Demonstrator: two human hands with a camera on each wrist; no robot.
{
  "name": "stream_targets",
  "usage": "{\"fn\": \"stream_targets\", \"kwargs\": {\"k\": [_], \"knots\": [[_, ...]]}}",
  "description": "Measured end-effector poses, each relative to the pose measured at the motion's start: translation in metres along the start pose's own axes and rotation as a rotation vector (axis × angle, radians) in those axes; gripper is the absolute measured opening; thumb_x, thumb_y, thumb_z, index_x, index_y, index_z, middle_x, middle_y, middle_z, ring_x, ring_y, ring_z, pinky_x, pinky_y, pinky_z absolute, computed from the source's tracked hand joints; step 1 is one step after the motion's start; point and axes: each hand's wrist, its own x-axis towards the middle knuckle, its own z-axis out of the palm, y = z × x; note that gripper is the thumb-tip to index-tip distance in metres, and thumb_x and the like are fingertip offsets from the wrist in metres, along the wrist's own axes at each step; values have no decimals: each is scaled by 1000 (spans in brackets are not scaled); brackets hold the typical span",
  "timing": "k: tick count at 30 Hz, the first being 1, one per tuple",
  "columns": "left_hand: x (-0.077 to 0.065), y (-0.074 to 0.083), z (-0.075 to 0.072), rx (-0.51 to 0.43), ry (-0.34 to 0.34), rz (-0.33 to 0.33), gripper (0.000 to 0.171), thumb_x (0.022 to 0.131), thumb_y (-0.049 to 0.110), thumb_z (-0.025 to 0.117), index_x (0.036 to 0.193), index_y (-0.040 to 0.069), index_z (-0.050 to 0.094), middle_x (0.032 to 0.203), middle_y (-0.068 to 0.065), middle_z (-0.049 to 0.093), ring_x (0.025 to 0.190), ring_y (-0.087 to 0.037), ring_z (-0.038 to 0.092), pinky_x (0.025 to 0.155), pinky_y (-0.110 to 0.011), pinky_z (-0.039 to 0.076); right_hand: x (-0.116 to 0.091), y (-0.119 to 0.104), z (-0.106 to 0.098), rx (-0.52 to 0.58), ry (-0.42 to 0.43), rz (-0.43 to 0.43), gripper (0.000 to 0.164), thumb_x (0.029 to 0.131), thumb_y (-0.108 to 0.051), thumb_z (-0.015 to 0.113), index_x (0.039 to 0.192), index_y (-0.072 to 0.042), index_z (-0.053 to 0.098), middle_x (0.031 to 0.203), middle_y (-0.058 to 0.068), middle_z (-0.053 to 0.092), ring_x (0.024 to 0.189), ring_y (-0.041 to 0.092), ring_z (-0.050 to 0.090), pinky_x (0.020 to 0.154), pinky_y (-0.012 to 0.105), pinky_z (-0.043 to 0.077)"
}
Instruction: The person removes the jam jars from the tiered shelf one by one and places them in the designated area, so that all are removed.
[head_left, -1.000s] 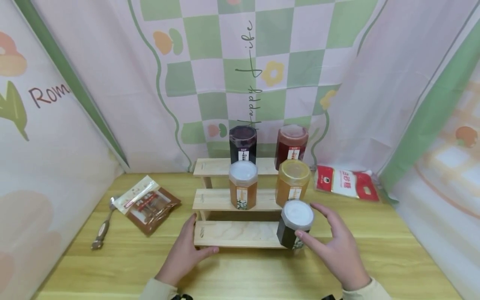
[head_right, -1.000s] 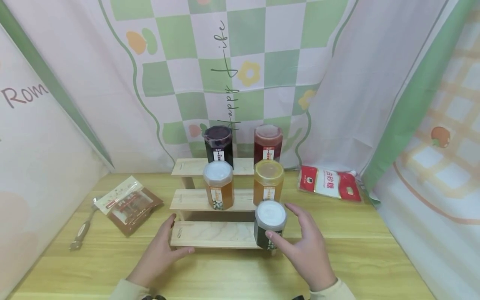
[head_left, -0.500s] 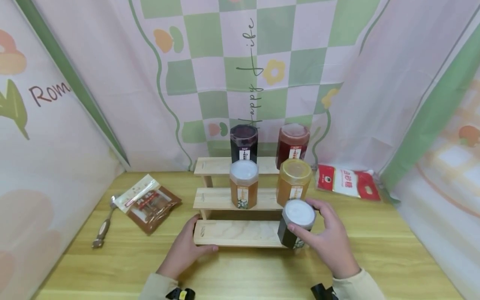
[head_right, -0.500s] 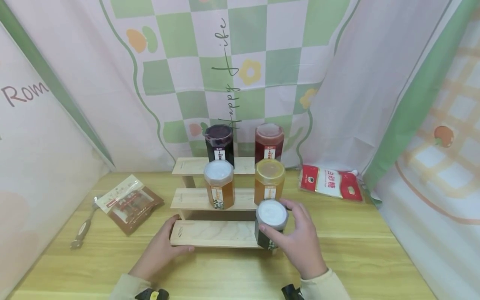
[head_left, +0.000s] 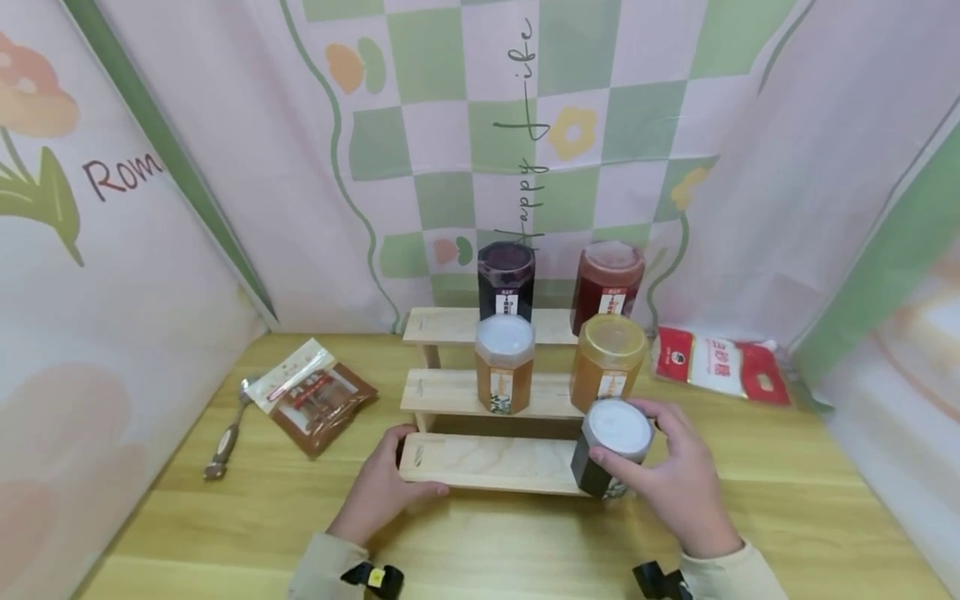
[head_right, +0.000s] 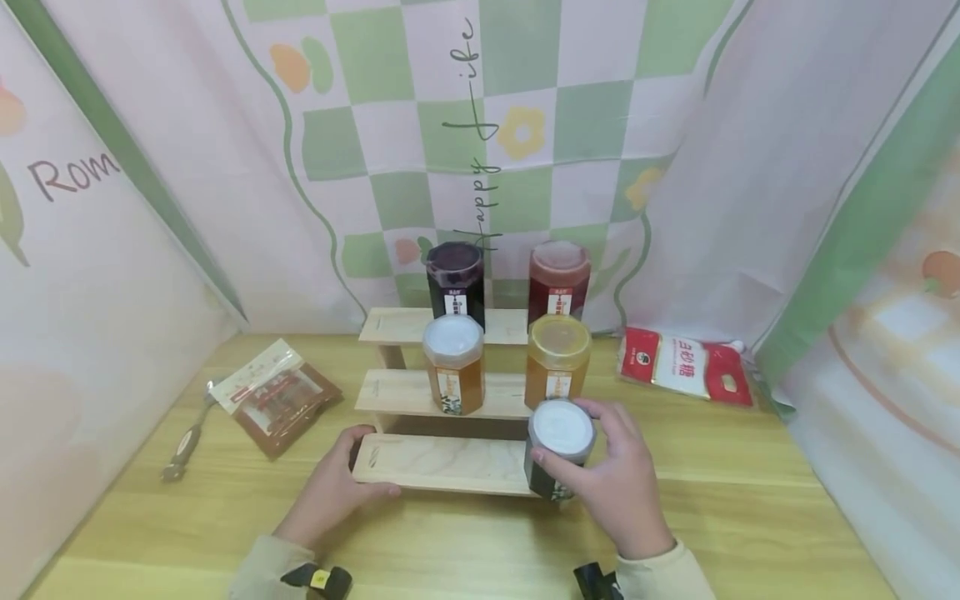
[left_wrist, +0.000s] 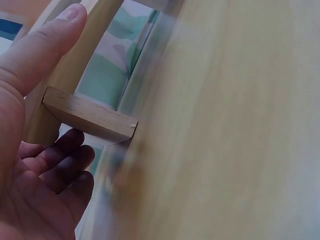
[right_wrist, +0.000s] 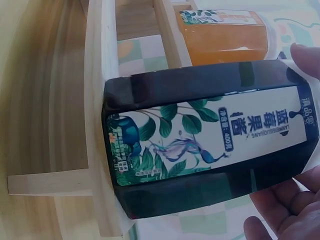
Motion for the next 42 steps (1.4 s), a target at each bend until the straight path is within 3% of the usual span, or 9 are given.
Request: {"fn": "stream_targets", "kwargs": {"k": [4,8,20,31,42], "knots": [[0,2,0,7,16,7,105,54,44,97,138,8,47,137,-18,57,125,-39,54,106,-59,41,-1,2,-1,-38,39,-45,67,68,-27,95,123,-7,64,116,2,58,105,12,48,87,37,40],[-1,3,1,11,18,1,104,52,45,97,136,8,48,136,-17,58,123,-37,56,106,-59,42,-1,4,0,-57,78,-67,66,64,-25,97,120,-6,65,111,0,58,101,7,47,84,30,39],[-2,5,0,-2,6,-24,104,54,44,97,137,8,47,138,-18,56,126,-38,53,108,-58,40,0,4,-3,-81,108,-75,69,61,-23,98,118,-2,65,105,2,57,97,6,46,81,28,39],[-2,-8,1,-133,-30,10,96,61,36,96,138,10,46,130,-10,61,120,-29,58,106,-53,44,3,6,-17,-79,130,-69,70,61,-19,98,120,0,65,108,5,58,100,4,45,83,33,36],[0,-12,0,-174,-38,19,96,61,33,96,141,11,46,132,-10,60,122,-29,57,108,-54,41,7,12,-30,-73,153,-42,69,61,-16,97,121,-2,65,115,5,59,102,0,44,85,34,35]]}}
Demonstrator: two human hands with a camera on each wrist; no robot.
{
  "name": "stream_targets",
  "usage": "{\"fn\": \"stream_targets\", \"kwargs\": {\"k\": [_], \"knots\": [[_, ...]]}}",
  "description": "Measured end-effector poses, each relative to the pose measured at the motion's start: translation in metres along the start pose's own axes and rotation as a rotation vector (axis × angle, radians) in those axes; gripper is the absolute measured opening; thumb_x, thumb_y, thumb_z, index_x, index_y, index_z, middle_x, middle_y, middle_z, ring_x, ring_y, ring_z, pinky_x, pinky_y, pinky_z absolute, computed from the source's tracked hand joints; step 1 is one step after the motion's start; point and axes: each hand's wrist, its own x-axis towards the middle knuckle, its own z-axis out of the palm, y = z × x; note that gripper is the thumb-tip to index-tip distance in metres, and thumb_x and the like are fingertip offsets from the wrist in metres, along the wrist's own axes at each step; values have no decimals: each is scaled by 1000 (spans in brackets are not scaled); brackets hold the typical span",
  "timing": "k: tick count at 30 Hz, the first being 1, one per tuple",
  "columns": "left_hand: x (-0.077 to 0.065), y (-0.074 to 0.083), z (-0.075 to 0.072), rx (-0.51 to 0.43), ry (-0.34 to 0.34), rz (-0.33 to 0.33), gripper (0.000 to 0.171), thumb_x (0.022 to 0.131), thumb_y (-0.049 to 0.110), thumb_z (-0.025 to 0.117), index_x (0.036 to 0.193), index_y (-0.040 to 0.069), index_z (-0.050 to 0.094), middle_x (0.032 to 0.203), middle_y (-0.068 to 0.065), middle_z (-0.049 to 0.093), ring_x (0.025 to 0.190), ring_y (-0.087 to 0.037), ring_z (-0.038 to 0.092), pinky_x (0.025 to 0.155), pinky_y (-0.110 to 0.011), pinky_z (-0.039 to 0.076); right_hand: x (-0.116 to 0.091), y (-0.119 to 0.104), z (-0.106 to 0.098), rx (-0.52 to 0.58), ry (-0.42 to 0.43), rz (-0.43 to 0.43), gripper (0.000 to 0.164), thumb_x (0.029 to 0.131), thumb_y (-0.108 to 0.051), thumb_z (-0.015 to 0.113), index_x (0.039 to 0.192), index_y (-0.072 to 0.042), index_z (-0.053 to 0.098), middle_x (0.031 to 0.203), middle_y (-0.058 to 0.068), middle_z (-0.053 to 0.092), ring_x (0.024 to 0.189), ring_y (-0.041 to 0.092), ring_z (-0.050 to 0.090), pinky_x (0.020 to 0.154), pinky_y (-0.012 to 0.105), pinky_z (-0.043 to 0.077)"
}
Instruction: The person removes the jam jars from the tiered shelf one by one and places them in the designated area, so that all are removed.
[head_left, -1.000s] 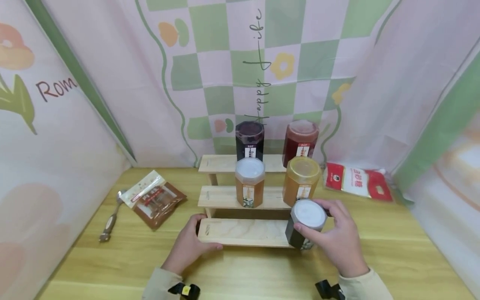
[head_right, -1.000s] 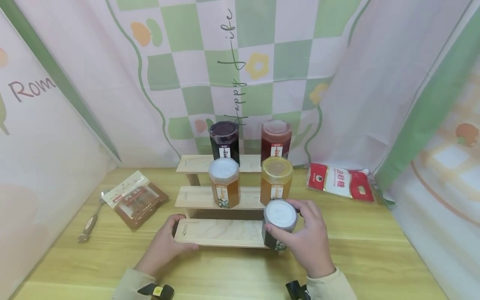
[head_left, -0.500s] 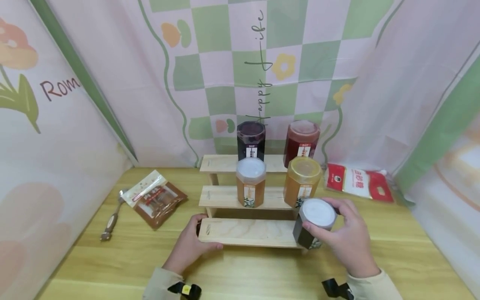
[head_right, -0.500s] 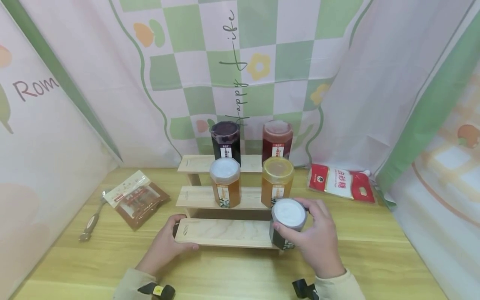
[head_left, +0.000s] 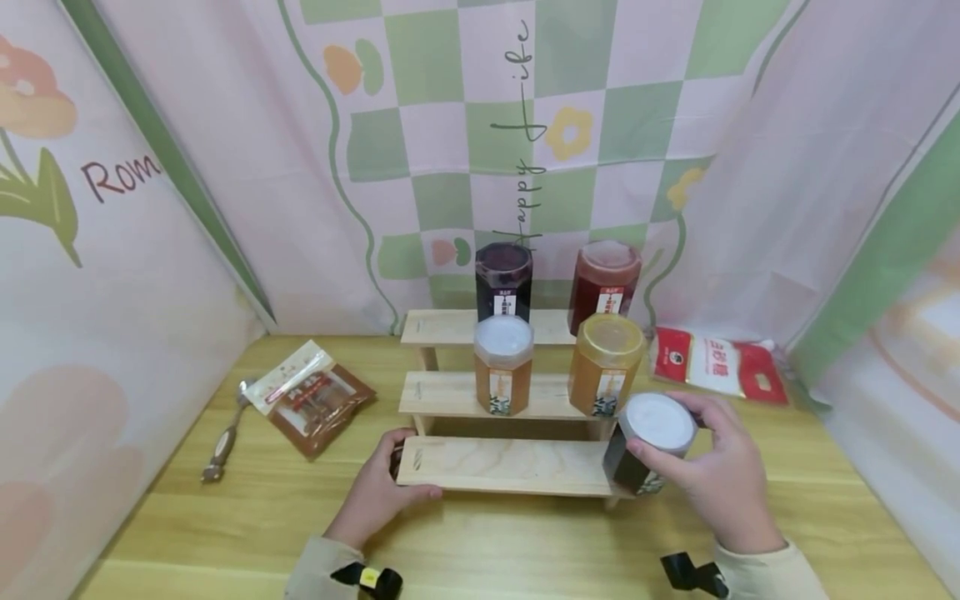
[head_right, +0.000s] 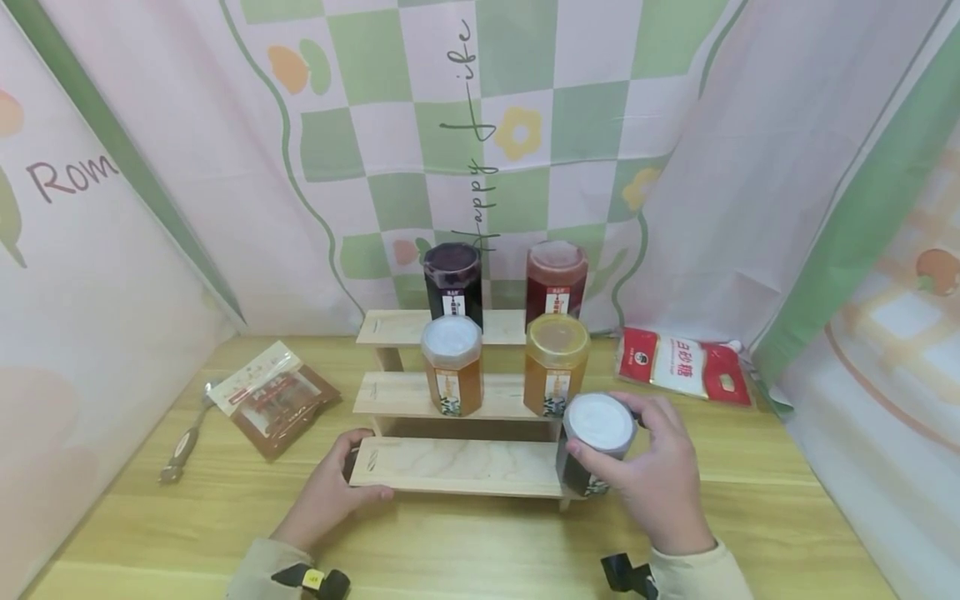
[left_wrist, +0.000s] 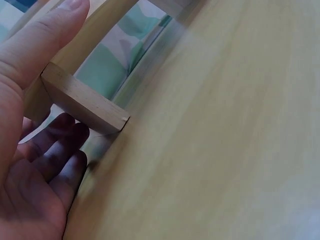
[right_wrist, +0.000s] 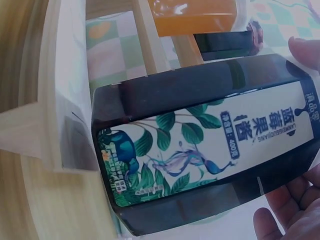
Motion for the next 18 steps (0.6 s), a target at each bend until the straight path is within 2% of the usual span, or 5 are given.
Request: {"fn": "stream_targets", "kwargs": {"k": [5,12,18], "knots": [[0,0,0,-32,-19,-9,99,64,30,95,146,10,43,135,-12,58,124,-32,55,107,-52,44,3,5,-6,-2,6,16,70,62,-15,97,123,-4,65,116,3,59,103,-3,44,86,32,33],[0,0,-1,19,-20,-9,98,64,35,94,144,9,45,134,-12,59,125,-33,55,107,-54,43,6,11,-12,-18,21,51,70,64,-16,96,125,-4,64,113,1,56,102,-3,42,83,31,33],[0,-1,-1,-3,-24,-10,97,64,34,94,144,8,45,134,-12,59,124,-32,55,106,-52,44,7,13,-18,-41,33,56,69,66,-18,96,125,-3,64,110,1,55,99,0,43,80,32,33]]}}
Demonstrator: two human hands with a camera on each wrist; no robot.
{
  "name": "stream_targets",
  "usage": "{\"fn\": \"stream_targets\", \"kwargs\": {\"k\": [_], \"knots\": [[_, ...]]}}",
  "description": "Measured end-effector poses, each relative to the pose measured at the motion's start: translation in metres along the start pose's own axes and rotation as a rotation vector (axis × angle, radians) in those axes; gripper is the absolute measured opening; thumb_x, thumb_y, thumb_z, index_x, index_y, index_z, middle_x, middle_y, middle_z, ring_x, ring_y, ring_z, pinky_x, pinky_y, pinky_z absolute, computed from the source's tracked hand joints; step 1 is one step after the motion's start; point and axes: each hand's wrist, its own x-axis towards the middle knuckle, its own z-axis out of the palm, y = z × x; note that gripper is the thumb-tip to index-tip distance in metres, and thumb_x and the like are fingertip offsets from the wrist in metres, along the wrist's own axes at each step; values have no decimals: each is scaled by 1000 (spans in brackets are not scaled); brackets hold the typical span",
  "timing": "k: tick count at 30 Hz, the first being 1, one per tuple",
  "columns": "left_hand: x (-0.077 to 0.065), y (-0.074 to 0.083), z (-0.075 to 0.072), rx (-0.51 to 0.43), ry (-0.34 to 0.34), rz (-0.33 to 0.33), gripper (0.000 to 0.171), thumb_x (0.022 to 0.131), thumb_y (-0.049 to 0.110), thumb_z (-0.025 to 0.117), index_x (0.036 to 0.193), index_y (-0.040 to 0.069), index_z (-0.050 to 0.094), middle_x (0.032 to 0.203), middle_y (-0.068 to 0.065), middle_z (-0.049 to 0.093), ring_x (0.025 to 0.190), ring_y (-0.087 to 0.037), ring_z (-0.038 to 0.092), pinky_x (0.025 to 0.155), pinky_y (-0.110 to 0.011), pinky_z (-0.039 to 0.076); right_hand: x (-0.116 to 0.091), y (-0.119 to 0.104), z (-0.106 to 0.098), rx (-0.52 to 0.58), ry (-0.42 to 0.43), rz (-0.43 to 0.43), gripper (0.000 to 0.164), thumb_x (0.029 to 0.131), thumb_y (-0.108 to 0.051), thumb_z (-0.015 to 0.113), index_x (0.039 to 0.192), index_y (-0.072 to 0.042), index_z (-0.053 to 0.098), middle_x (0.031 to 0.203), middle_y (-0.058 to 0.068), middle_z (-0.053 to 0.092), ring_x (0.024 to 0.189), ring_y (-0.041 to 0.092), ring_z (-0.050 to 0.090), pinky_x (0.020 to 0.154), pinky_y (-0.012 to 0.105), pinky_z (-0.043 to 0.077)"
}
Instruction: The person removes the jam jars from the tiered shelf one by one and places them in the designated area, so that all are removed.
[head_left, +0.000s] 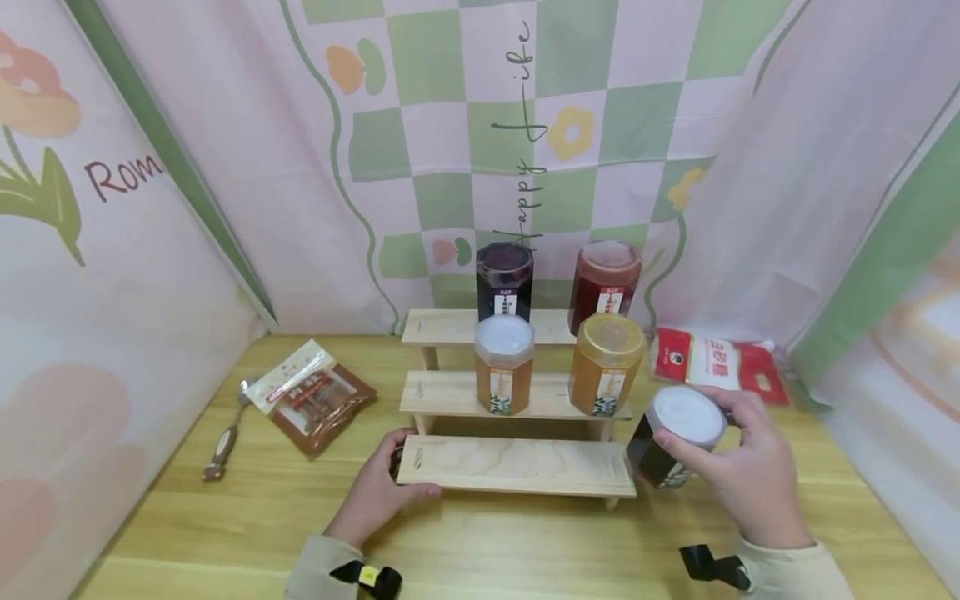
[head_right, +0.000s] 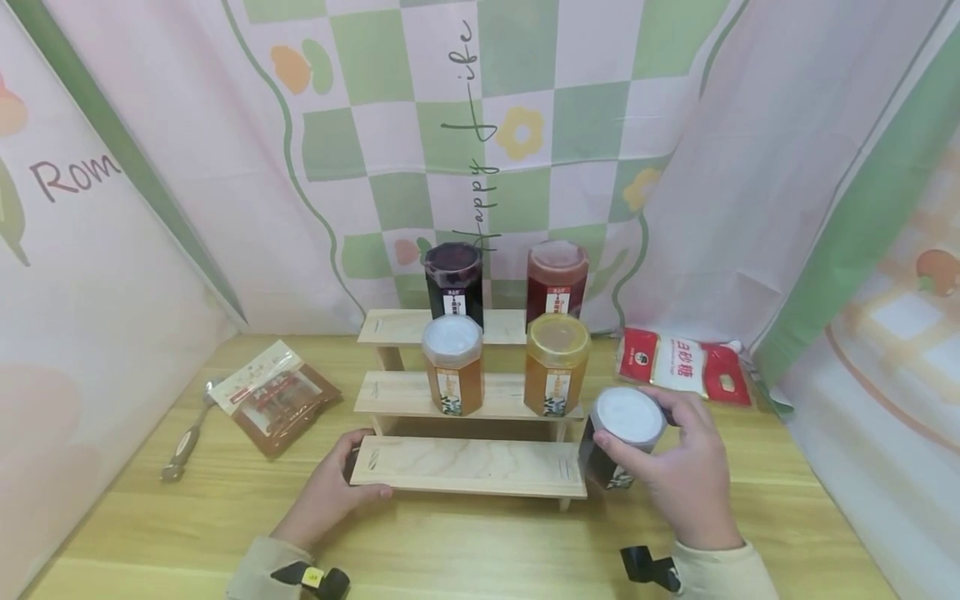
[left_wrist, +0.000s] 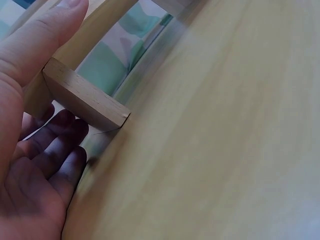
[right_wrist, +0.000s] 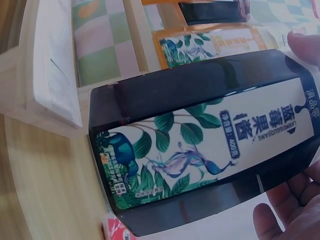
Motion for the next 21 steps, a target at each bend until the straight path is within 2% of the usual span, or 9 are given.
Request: {"fn": "stream_targets", "kwargs": {"k": [9,15,21], "knots": [[0,-2,0,-14,3,0,96,64,32,94,144,8,45,132,-10,60,122,-29,57,105,-51,45,4,8,-10,-20,4,33,69,69,-22,94,127,-3,62,114,2,55,101,-1,43,81,33,33],[1,-1,-1,-2,4,-8,98,64,32,94,144,8,44,133,-11,60,123,-30,56,106,-52,45,9,17,-13,-51,-18,67,71,73,-28,92,132,-4,61,118,5,54,101,4,43,78,35,34],[0,0,0,8,-4,2,97,64,33,94,144,8,44,132,-12,60,120,-30,58,103,-51,47,12,30,-15,-55,-20,120,73,76,-30,90,136,-5,58,121,5,54,101,3,43,79,30,34]]}}
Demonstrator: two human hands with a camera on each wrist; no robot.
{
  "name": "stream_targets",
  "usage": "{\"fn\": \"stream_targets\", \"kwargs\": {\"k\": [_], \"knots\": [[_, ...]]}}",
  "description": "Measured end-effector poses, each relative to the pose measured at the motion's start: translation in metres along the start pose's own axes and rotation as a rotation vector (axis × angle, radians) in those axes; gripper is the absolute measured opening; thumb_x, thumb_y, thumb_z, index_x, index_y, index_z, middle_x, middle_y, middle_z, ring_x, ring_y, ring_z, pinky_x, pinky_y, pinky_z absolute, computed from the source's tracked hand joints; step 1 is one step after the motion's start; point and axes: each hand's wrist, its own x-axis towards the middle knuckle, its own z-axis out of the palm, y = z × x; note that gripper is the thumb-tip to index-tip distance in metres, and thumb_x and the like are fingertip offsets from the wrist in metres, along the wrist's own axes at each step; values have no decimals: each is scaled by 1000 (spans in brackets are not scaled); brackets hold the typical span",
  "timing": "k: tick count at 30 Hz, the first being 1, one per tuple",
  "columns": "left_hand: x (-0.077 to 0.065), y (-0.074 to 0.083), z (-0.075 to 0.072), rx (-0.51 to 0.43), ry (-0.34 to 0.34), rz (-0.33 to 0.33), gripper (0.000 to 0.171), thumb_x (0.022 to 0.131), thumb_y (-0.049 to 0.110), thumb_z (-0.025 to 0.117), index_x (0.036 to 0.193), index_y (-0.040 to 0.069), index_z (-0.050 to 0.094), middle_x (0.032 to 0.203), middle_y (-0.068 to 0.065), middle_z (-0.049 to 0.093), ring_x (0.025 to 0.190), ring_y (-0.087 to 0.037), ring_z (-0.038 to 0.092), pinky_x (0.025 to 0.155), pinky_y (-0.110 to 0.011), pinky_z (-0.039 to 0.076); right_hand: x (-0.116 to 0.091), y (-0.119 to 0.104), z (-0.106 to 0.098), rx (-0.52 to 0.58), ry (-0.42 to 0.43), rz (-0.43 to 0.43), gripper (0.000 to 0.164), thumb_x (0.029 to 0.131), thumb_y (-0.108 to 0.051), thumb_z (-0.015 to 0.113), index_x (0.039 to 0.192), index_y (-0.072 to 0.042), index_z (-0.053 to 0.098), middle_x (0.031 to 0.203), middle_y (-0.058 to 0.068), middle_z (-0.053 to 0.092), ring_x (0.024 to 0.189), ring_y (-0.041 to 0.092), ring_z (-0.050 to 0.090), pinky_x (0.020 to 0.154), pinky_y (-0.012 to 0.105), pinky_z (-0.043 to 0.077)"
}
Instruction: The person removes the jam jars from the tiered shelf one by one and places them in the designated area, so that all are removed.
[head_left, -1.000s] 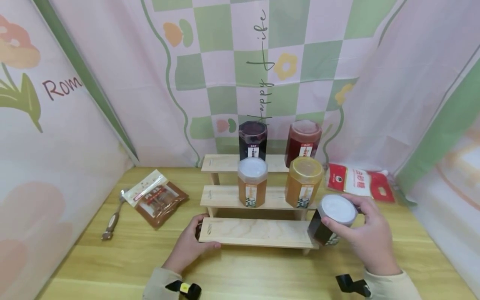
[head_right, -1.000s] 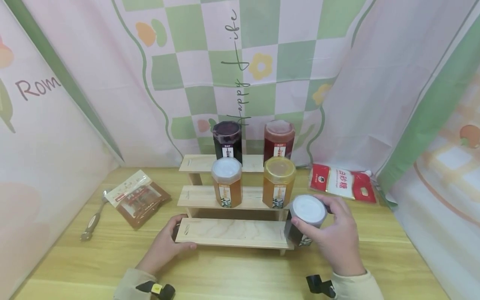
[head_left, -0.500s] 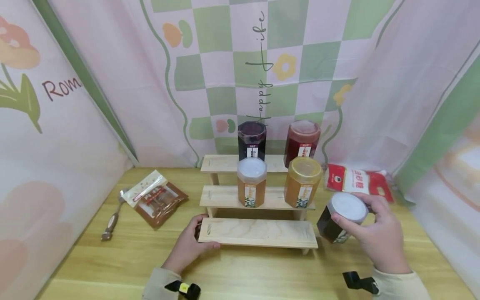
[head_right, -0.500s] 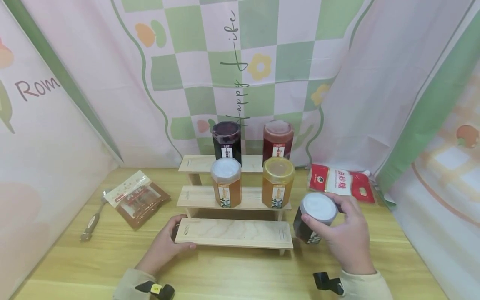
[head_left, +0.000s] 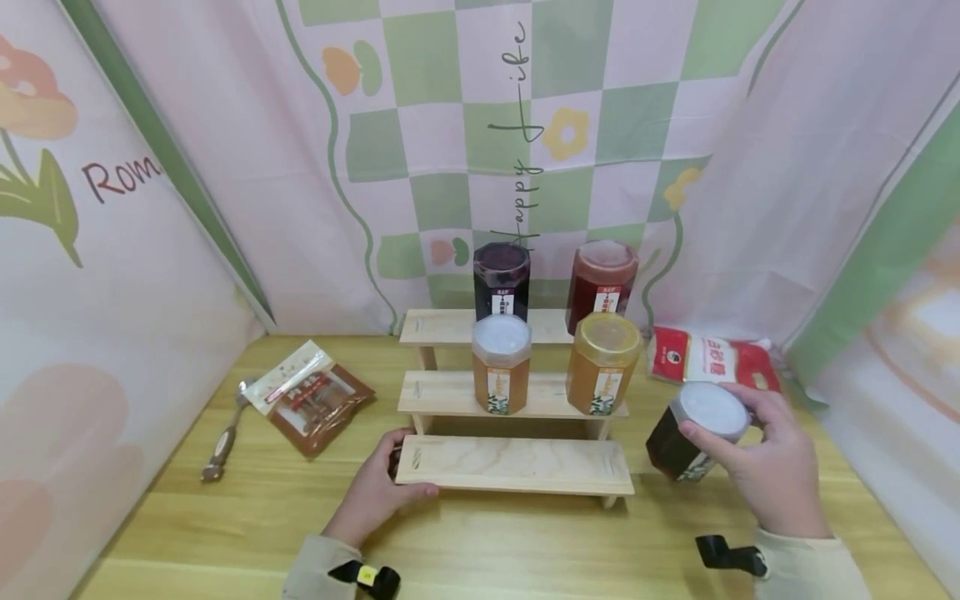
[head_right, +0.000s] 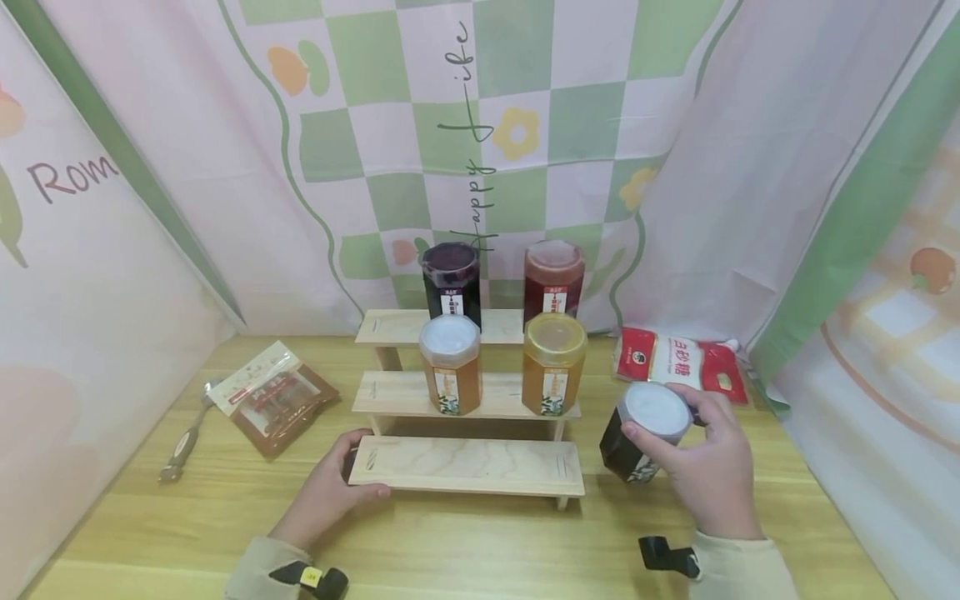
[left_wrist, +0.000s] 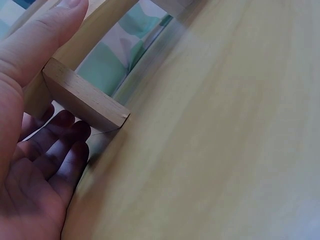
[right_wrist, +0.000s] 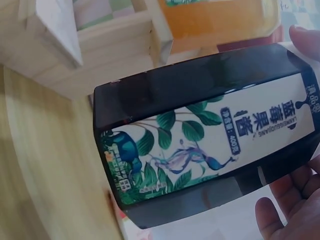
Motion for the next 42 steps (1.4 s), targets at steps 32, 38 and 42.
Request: {"fn": "stream_targets", "kwargs": {"k": [32,38,42], "knots": [[-1,-1,0,8,5,5,99,63,34,94,144,8,44,133,-13,59,121,-32,57,104,-53,45,8,45,10,-15,-81,109,81,83,-37,83,145,1,47,135,25,47,115,46,46,76,47,39],[0,-1,1,1,8,3,98,63,33,94,144,8,44,133,-13,59,121,-31,57,105,-53,45,9,50,9,-12,-82,115,81,83,-37,84,144,1,47,134,25,47,115,48,47,77,48,40],[0,-1,0,-2,7,2,98,63,33,94,144,8,44,134,-13,59,121,-32,57,105,-53,45,10,53,8,-7,-89,130,81,83,-38,83,145,1,47,136,24,47,116,49,46,77,49,41]]}}
